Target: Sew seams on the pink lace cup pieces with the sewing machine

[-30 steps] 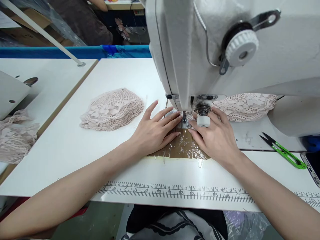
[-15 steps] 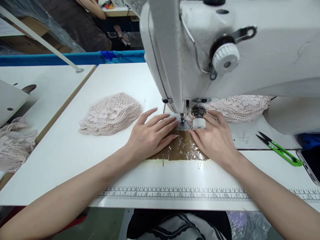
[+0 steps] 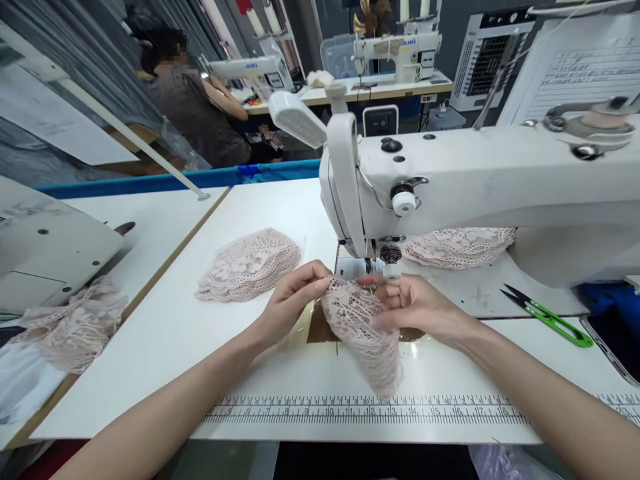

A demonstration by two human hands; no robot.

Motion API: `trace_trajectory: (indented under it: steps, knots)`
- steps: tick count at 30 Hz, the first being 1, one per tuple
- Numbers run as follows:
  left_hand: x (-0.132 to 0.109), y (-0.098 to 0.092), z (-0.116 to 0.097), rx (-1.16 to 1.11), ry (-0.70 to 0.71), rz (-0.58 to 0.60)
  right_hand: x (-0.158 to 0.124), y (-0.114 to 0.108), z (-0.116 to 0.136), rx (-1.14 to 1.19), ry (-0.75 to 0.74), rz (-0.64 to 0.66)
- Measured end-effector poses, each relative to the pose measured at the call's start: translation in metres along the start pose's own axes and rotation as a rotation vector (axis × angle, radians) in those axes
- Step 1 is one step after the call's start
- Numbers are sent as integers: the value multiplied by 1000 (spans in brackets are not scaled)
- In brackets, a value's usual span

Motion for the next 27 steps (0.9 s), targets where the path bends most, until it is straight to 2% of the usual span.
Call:
trace_trajectory:
  steps: [3,6,13,17,21,24,27]
  knots:
    - [1,-1,-8,-10,14,1,0,10,-2,249,127,59]
    - [3,-2,-16,13,8,46,-1,16,-2,350,175,62]
    - [4,-17,-31,240,-46,40,-2,9,-1,256,96,-168]
    - [0,-20,-47,377,-71,33,-2,12,2,269,44,-110]
    - [-6,-9,-62,449,-74,27,-3,15,3,328,43,-84]
    - [-10,-1,-60,401,-177,-30,-5,14,4,327,37,-76]
    - [-12,3,-50,258,-318,-85,-7,12,4,308,6,-69]
Point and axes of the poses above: each hand's wrist, its own x-axis towards the middle knuckle, its own y-axis out of the palm, z = x × y, the point moved 4 cm from there along x, towards the middle knuckle, and after that the axes turned 4 degrees about x, right-handed, at the moved point
